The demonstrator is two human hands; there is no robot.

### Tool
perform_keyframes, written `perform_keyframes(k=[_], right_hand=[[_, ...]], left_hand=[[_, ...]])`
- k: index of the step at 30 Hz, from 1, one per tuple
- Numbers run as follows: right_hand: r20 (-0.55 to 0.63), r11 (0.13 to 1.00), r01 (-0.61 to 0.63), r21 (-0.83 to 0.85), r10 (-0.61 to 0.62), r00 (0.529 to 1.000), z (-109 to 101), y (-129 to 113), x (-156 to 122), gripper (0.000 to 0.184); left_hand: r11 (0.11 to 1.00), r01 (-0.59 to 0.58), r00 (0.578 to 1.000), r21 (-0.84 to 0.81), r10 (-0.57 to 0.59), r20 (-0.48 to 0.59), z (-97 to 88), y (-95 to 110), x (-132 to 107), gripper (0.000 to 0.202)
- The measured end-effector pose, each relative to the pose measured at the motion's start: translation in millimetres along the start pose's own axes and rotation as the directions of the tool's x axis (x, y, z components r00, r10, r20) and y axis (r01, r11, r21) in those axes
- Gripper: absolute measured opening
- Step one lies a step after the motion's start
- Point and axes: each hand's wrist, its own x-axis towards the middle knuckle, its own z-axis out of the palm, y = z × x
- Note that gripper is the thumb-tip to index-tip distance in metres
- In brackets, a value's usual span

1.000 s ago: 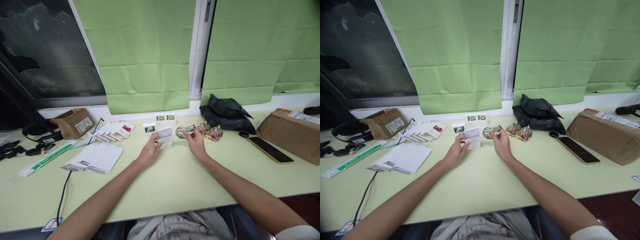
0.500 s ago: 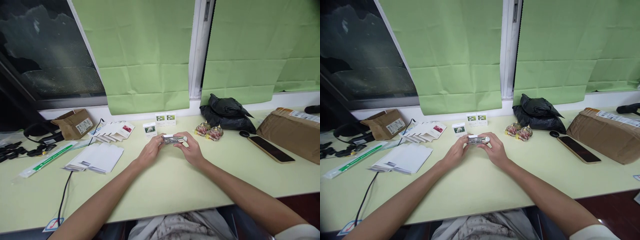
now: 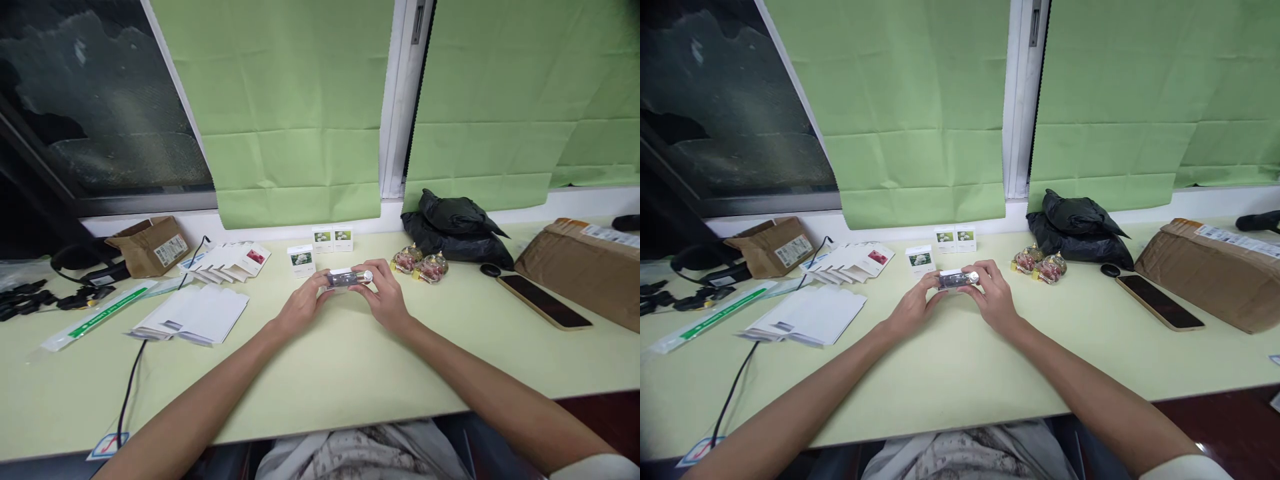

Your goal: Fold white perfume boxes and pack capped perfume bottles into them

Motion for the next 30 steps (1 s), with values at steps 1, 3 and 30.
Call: perform_keyframes(k=[1,3,30], right_hand=[[0.001,1.000,-0.001,0.001,0.001,1.000,0,0,0,0.028],[-0.009,1.000,0.004,0.000,-0.004,1.000,0,-1,0,0.027],[0.165,0.863,0.456,-0.216,-0.428,0.889,-1,18,2,0.029]], left_hand=[[1.000,-0.005,1.000,0.003,0.005,-0.009,0.5,2,0,0.032],[1.000,-0.010,1.000,0.020,0.011,-0.028,1.7,6,0,0.037],[0.994,0.106,0.994,-0.029,-0.106,-0.009,4.7,-1,-6,0.069]])
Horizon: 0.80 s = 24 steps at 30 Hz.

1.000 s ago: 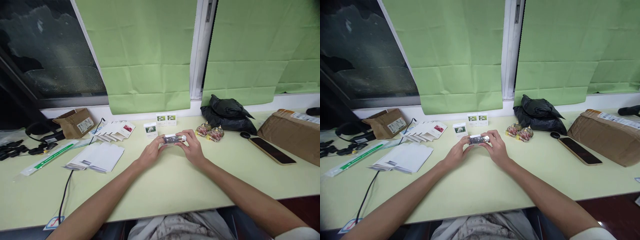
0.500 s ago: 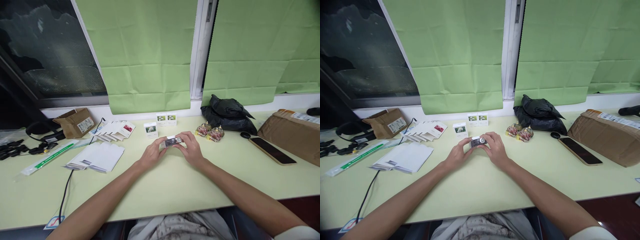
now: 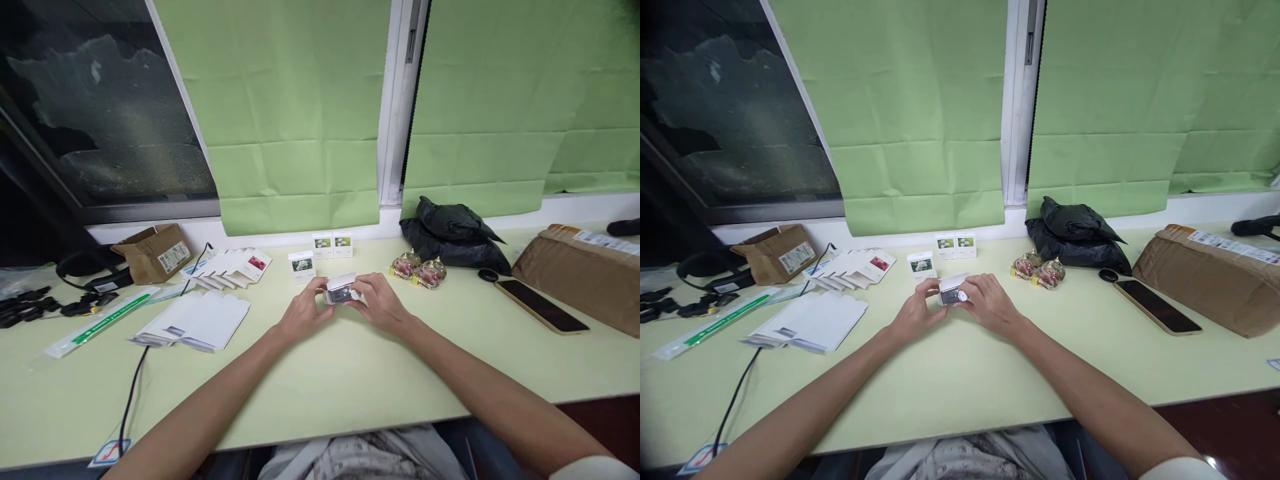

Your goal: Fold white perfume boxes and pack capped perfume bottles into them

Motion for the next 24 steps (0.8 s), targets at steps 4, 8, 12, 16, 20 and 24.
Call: perform_keyframes(k=[4,8,12,16,20,24], right_hand=[[-0.011,1.000,-0.006,0.024,0.006,1.000,4,1,-2,0.032],[-0.001,1.000,-0.012,0.007,0.012,1.000,4,3,-3,0.032],[0.026,0.999,-0.018,-0.035,0.019,0.999,2,1,-1,0.030],[0.049,0.998,-0.027,-0.058,0.029,0.998,1,-3,2,0.030],[0.071,0.998,-0.065,-0.026,0.066,0.995,-2,-7,5,0.028],[0.066,0.996,-0.086,0.017,0.084,0.994,-6,-10,8,0.023]], left_hand=[[0.995,0.069,0.997,-0.071,-0.067,0.029,-3.8,8,4,0.070],[0.973,0.155,0.985,-0.169,-0.140,0.095,-5.1,14,8,0.070],[0.967,0.159,0.983,-0.198,-0.136,0.124,-4.5,15,6,0.066],[0.974,0.131,0.986,-0.187,-0.109,0.124,-4.0,16,5,0.065],[0.973,0.146,0.985,-0.179,-0.125,0.122,-5.8,20,6,0.065],[0.970,0.160,0.981,-0.181,-0.136,0.139,-8.4,22,7,0.067]])
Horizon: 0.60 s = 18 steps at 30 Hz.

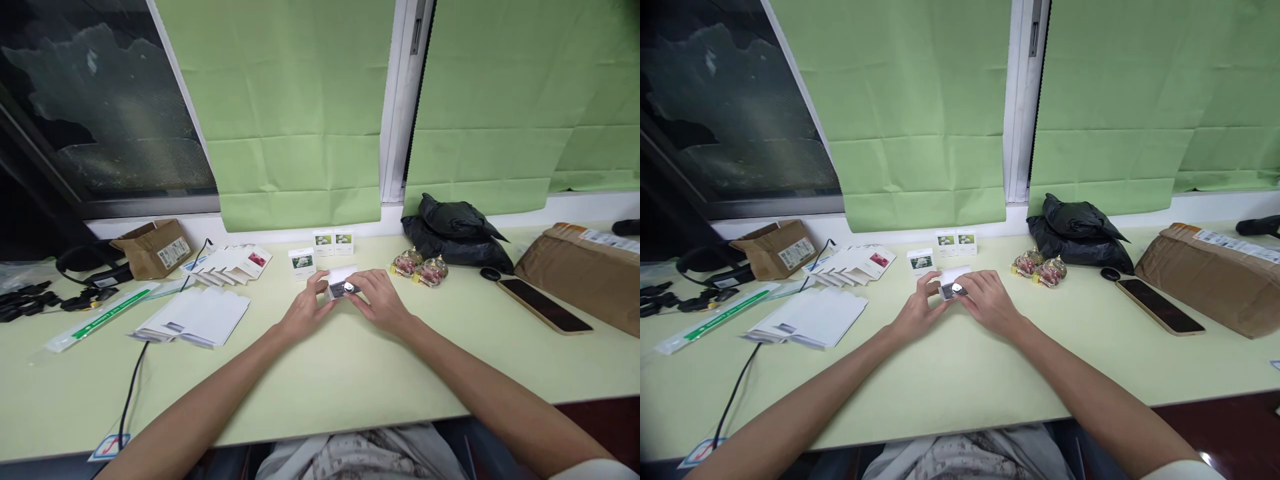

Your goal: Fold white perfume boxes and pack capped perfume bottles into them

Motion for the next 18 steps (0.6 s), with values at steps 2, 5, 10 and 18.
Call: perform_keyframes(k=[2,5,10,18], right_hand=[[-0.012,1.000,-0.024,0.005,0.024,1.000,-1,-2,1,0.021],[-0.060,0.997,-0.075,-0.002,0.075,0.995,0,-3,3,0.021],[-0.112,0.992,-0.127,-0.001,0.126,0.986,2,-4,3,0.027],[-0.058,0.993,-0.101,-0.069,0.097,0.994,6,-11,4,0.020]], left_hand=[[1.000,-0.013,1.000,0.007,0.013,-0.005,-0.3,0,0,0.067],[0.999,-0.045,0.999,0.000,0.045,-0.031,0.4,-2,0,0.068],[0.996,-0.027,0.999,-0.084,0.025,-0.025,2.2,2,1,0.073],[0.993,0.016,0.999,-0.114,-0.020,-0.033,5.8,11,1,0.074]])
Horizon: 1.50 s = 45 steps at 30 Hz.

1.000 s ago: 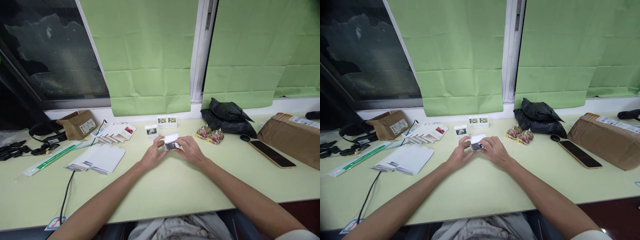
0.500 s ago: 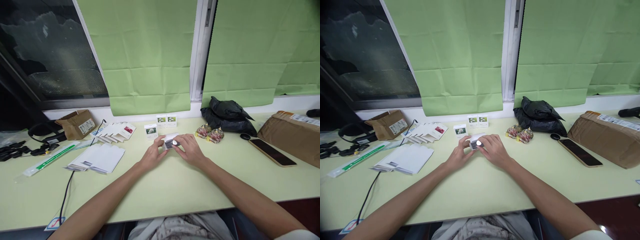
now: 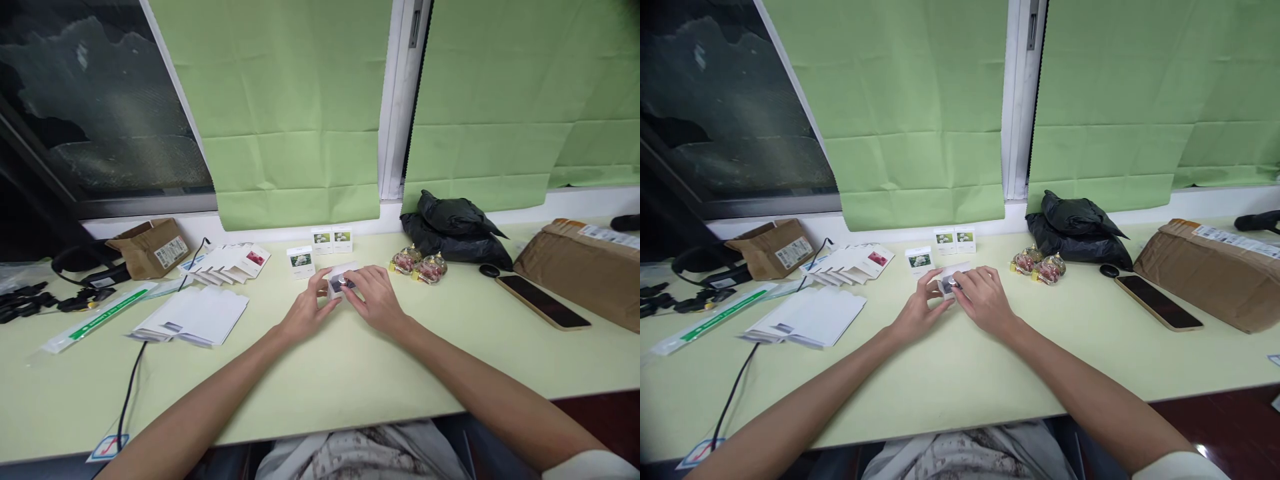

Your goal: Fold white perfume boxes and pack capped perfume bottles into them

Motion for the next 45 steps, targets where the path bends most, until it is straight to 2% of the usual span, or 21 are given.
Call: perform_keyframes(k=[5,9,13,20,25,30,33,35,40,45], right_hand=[[-0.026,0.999,-0.041,-0.020,0.041,0.999,1,-2,0,0.016],[0.019,0.997,-0.065,-0.038,0.065,0.998,2,-2,0,0.009],[0.070,0.996,-0.037,-0.080,0.042,0.997,2,1,0,0.011],[0.066,0.980,-0.031,-0.198,0.045,0.997,1,8,0,0.020],[0.090,0.977,-0.057,-0.208,0.077,0.993,2,6,0,0.025],[0.126,0.989,-0.027,-0.144,0.045,0.991,0,7,1,0.028],[0.126,0.992,-0.050,-0.113,0.064,0.990,0,10,0,0.026],[0.109,0.992,-0.090,-0.085,0.099,0.989,0,12,-1,0.026],[-0.007,0.967,-0.248,0.050,0.249,0.968,1,19,-3,0.043],[-0.055,0.935,-0.308,0.175,0.321,0.945,4,22,-6,0.031]], left_hand=[[1.000,0.001,1.000,-0.017,-0.001,0.002,1.1,0,0,0.074],[1.000,0.018,1.000,-0.014,-0.018,0.005,1.9,2,0,0.075],[0.997,0.050,0.999,-0.055,-0.050,0.004,2.5,4,1,0.073],[0.984,0.133,0.991,-0.117,-0.129,0.035,1.0,4,2,0.073],[0.986,0.120,0.993,-0.115,-0.118,0.019,0.6,1,3,0.071],[0.990,0.059,0.997,-0.127,-0.064,-0.033,4.7,-8,2,0.067],[0.996,0.023,0.997,-0.092,-0.030,-0.076,6.3,-14,1,0.067],[0.999,-0.003,0.996,-0.047,-0.002,-0.092,5.9,-16,0,0.064],[1.000,-0.008,0.997,-0.018,0.006,-0.071,2.9,-16,-1,0.059],[1.000,-0.003,0.997,-0.019,0.002,-0.079,2.3,-14,0,0.058]])
